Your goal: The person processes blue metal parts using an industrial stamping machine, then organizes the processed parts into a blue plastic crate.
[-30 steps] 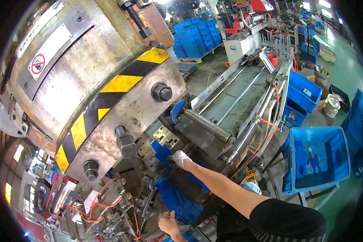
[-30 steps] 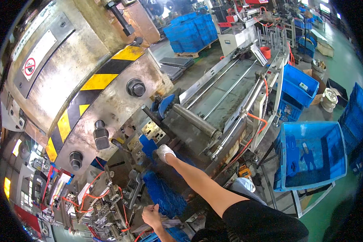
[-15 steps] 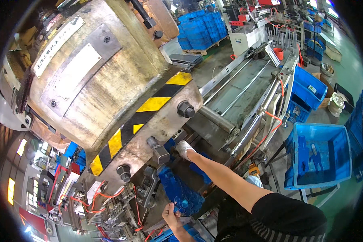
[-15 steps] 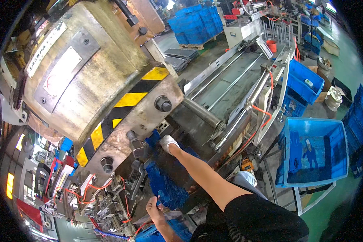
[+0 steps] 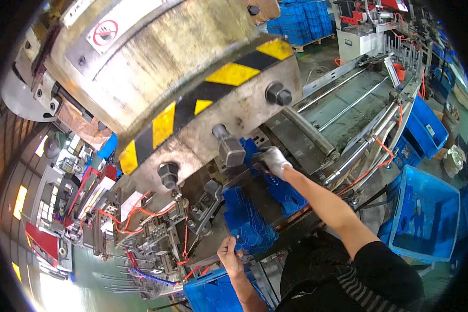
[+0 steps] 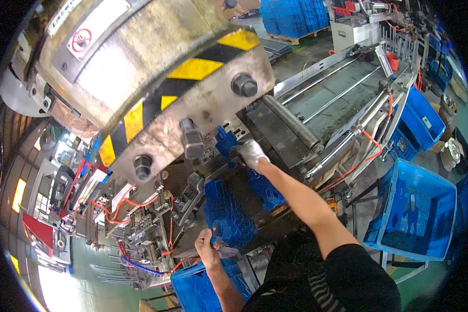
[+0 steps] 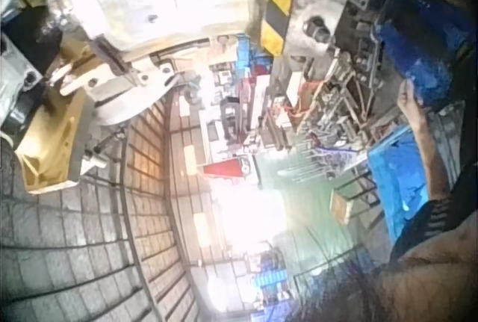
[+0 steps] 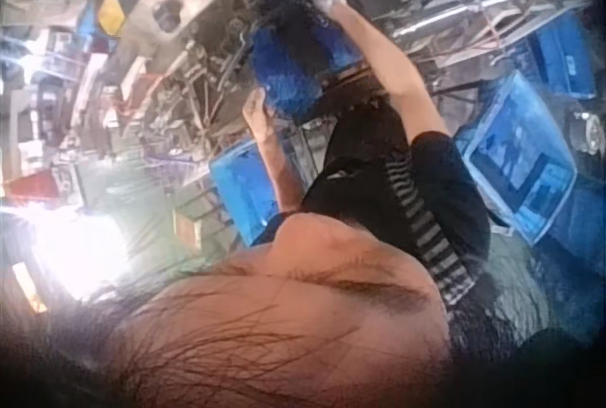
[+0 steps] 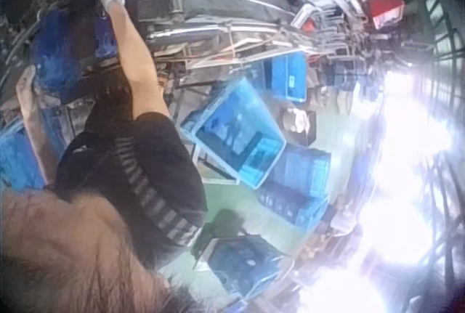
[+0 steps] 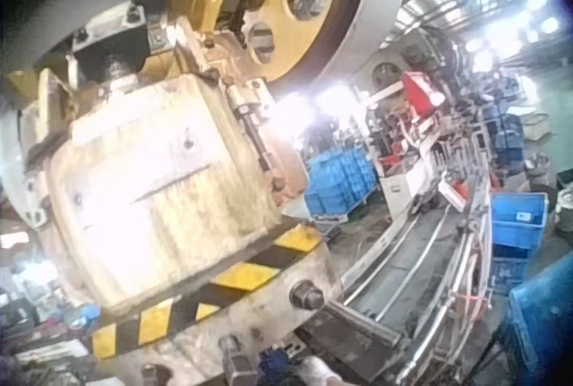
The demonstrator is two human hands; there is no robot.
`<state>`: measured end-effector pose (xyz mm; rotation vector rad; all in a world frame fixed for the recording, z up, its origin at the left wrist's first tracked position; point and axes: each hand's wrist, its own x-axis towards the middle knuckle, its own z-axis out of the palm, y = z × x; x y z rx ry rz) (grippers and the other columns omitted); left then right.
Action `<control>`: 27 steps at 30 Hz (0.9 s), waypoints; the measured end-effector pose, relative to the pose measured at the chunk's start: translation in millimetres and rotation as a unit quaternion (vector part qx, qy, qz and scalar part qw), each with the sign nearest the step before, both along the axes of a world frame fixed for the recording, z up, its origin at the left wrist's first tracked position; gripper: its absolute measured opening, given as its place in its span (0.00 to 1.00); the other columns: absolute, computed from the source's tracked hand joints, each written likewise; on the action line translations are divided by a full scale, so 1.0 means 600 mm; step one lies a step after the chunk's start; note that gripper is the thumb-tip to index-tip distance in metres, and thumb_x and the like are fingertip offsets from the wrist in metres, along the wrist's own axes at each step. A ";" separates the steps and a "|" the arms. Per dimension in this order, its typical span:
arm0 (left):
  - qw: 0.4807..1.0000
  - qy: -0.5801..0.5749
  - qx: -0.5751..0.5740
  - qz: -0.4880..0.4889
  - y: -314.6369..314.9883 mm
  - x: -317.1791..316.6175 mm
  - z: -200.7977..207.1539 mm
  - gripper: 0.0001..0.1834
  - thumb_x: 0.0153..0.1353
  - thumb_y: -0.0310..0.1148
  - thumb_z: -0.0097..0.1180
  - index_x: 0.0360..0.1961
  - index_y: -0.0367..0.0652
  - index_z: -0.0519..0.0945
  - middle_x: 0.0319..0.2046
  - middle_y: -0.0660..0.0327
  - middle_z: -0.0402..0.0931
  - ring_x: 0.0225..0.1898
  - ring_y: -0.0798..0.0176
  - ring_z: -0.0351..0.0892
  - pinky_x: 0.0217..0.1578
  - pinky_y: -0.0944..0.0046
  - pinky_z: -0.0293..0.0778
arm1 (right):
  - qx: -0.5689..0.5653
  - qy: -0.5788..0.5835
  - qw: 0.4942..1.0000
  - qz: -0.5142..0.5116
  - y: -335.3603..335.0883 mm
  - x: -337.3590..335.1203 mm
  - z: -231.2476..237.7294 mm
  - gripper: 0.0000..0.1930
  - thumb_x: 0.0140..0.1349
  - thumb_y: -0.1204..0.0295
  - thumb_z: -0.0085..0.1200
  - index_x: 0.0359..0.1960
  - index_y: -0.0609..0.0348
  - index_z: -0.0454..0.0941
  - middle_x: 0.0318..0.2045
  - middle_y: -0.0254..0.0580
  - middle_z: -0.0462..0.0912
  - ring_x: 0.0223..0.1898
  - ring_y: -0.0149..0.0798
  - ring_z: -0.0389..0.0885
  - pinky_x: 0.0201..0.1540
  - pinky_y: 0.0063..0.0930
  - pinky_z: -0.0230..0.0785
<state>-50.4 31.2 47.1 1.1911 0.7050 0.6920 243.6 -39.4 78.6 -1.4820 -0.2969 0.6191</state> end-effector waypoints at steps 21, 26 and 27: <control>0.999 -0.031 -0.036 -0.009 -0.043 0.048 0.025 0.08 0.55 0.29 0.53 0.29 0.34 0.76 0.15 0.67 0.68 0.10 0.77 0.58 0.11 0.77 0.52 | -0.446 -0.384 0.807 0.043 -0.129 -0.124 -0.009 0.37 0.47 0.52 0.56 0.58 0.52 0.57 0.58 0.55 0.57 0.58 0.54 0.59 0.53 0.48 0.58; 0.997 -0.055 -0.018 -0.041 -0.038 0.032 0.014 0.08 0.56 0.29 0.52 0.27 0.34 0.76 0.12 0.67 0.66 0.10 0.77 0.57 0.11 0.76 0.51 | -0.466 -0.373 0.802 0.025 -0.114 -0.110 -0.057 0.36 0.47 0.56 0.57 0.57 0.54 0.56 0.59 0.57 0.55 0.60 0.56 0.55 0.56 0.49 0.55; 0.998 -0.053 -0.020 -0.017 -0.036 0.027 0.013 0.08 0.56 0.29 0.52 0.27 0.34 0.76 0.12 0.67 0.66 0.10 0.77 0.57 0.11 0.76 0.51 | -0.420 -0.394 0.818 0.006 -0.115 -0.123 -0.047 0.36 0.47 0.57 0.57 0.57 0.54 0.57 0.58 0.57 0.55 0.60 0.57 0.55 0.56 0.50 0.55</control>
